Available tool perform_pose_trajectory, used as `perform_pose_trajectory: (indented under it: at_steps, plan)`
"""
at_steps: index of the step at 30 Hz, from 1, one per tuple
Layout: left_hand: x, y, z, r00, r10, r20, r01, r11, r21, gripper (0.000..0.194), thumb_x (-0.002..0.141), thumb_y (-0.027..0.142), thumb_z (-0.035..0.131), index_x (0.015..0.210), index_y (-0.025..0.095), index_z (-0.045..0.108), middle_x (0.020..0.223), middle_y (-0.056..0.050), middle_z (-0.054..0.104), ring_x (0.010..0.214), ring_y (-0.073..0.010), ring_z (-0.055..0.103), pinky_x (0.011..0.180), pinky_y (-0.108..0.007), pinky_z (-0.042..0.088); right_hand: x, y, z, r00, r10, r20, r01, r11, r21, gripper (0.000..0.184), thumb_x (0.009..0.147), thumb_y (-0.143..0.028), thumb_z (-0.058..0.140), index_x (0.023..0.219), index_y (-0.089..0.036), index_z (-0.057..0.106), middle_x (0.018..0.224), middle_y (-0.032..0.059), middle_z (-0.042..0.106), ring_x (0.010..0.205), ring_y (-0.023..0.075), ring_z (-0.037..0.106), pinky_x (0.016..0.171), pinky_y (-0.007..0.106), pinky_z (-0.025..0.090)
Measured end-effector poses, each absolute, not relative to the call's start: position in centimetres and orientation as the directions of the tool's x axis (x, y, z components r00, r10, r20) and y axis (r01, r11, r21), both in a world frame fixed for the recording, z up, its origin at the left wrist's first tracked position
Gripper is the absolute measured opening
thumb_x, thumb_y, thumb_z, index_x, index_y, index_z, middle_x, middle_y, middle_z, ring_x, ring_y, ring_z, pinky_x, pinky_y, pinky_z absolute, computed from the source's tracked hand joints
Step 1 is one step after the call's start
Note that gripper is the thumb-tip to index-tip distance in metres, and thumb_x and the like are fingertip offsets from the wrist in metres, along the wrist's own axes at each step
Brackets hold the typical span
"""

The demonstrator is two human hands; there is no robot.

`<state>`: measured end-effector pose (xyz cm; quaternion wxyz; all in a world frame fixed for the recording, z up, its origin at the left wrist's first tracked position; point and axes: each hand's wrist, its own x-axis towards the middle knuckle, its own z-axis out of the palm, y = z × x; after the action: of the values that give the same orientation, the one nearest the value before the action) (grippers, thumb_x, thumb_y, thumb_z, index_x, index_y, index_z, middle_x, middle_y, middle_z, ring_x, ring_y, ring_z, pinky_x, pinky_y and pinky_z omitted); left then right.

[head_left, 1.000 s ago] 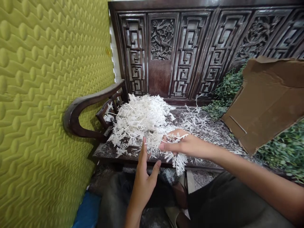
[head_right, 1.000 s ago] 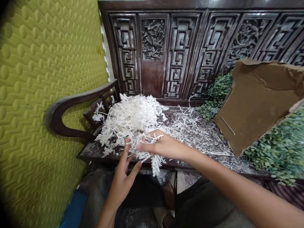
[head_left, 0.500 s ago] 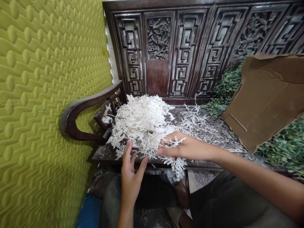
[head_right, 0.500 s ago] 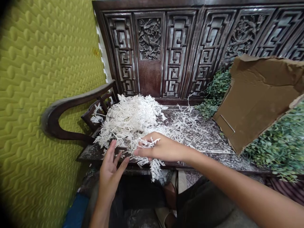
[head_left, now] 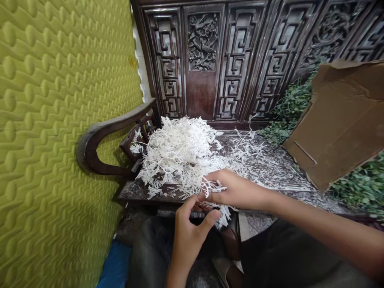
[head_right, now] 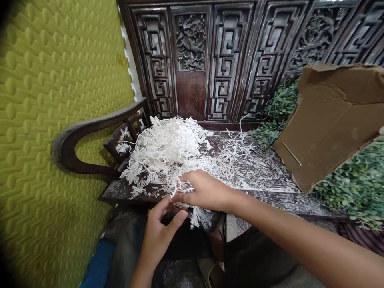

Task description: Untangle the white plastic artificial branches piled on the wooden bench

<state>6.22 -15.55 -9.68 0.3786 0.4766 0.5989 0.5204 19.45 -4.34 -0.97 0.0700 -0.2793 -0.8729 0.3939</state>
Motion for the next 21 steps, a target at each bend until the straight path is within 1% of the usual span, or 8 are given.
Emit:
perform_pose_trajectory:
  at_steps: [2, 4, 7, 10, 12, 16, 18, 21]
  plan:
    - [6.5, -15.4, -9.6, -0.272, 0.962, 0.010, 0.127, 0.026, 0.992, 0.032, 0.078, 0.042, 0.067, 0.098, 0.018, 0.067, 0.086, -0.005, 0.070, 0.081, -0.0206, 0.063, 0.075, -0.028, 0.048, 19.3, -4.6, -1.0, -0.824, 0.555, -0.110, 0.458, 0.540, -0.706, 0.025, 0.084, -0.039, 0.062, 0.081, -0.015, 0.063, 0.077, 0.0048, 0.062, 0.070, 0.0165, 0.055, 0.062, 0.026, 0.040]
    - [6.6, -15.3, -9.6, -0.262, 0.965, -0.009, 0.055, 0.024, 0.998, 0.029, 0.081, 0.042, 0.064, 0.095, 0.017, 0.068, 0.078, -0.004, 0.068, 0.075, -0.0184, 0.062, 0.071, -0.026, 0.047, 19.2, -4.6, -1.0, -0.837, 0.535, -0.113, 0.429, 0.515, -0.742, 0.023, 0.087, -0.036, 0.059, 0.080, -0.015, 0.063, 0.074, 0.0034, 0.061, 0.067, 0.0156, 0.055, 0.060, 0.026, 0.040]
    - [6.4, -15.1, -9.9, -0.234, 0.972, 0.021, -0.066, -0.038, 0.997, 0.025, 0.086, 0.039, 0.059, 0.088, 0.016, 0.067, 0.064, 0.000, 0.059, 0.064, -0.0137, 0.055, 0.065, -0.022, 0.044, 19.1, -4.9, -0.7, -0.877, 0.473, -0.092, 0.321, 0.433, -0.842, 0.021, 0.091, -0.032, 0.053, 0.082, -0.015, 0.062, 0.068, 0.0009, 0.060, 0.062, 0.0136, 0.055, 0.057, 0.024, 0.040]
    - [6.1, -15.0, -10.6, -0.303, 0.951, 0.055, -0.208, -0.123, 0.971, 0.025, 0.087, 0.038, 0.058, 0.077, 0.015, 0.063, 0.062, 0.001, 0.052, 0.061, -0.0111, 0.048, 0.062, -0.021, 0.041, 19.0, -5.9, -0.4, -0.884, 0.465, -0.040, 0.269, 0.436, -0.859, 0.016, 0.092, -0.021, 0.048, 0.083, -0.015, 0.060, 0.073, 0.0013, 0.061, 0.066, 0.0130, 0.056, 0.059, 0.023, 0.042]
    - [6.1, -15.0, -11.1, -0.403, 0.914, 0.052, -0.285, -0.179, 0.941, 0.025, 0.083, 0.037, 0.063, 0.071, 0.015, 0.060, 0.062, 0.002, 0.051, 0.060, -0.0100, 0.046, 0.059, -0.019, 0.040, 18.7, -6.8, -0.4, -0.889, 0.458, 0.026, 0.255, 0.540, -0.802, 0.014, 0.086, -0.009, 0.047, 0.083, -0.015, 0.058, 0.075, 0.0011, 0.061, 0.064, 0.0116, 0.054, 0.059, 0.023, 0.041]
    - [6.0, -14.9, -12.3, -0.499, 0.866, 0.032, -0.335, -0.227, 0.914, 0.029, 0.072, 0.036, 0.072, 0.062, 0.016, 0.053, 0.056, 0.005, 0.045, 0.051, -0.0072, 0.038, 0.048, -0.017, 0.035, 18.2, -8.6, -0.6, -0.916, 0.395, 0.075, 0.286, 0.771, -0.569, 0.023, 0.067, 0.001, 0.051, 0.086, -0.013, 0.055, 0.067, -0.0004, 0.056, 0.056, 0.0112, 0.047, 0.055, 0.025, 0.040]
    - [5.2, -14.6, -13.0, -0.520, 0.854, 0.021, -0.288, -0.199, 0.937, 0.030, 0.075, 0.037, 0.069, 0.062, 0.016, 0.051, 0.056, 0.005, 0.044, 0.050, -0.0073, 0.038, 0.048, -0.017, 0.034, 18.3, -9.6, -0.8, -0.952, 0.304, 0.031, 0.243, 0.813, -0.529, 0.023, 0.070, 0.000, 0.052, 0.089, -0.013, 0.055, 0.068, -0.0003, 0.057, 0.056, 0.0114, 0.049, 0.054, 0.025, 0.042]
    - [2.2, -14.0, -14.2, -0.671, 0.741, 0.007, -0.227, -0.215, 0.950, 0.032, 0.080, 0.040, 0.063, 0.063, 0.017, 0.049, 0.056, 0.004, 0.046, 0.055, -0.0088, 0.044, 0.054, -0.018, 0.040, 18.8, -12.1, -1.1, -0.999, 0.028, -0.019, 0.034, 0.826, -0.563, 0.014, 0.088, -0.013, 0.052, 0.101, -0.015, 0.057, 0.086, 0.0026, 0.062, 0.068, 0.0118, 0.058, 0.062, 0.026, 0.049]
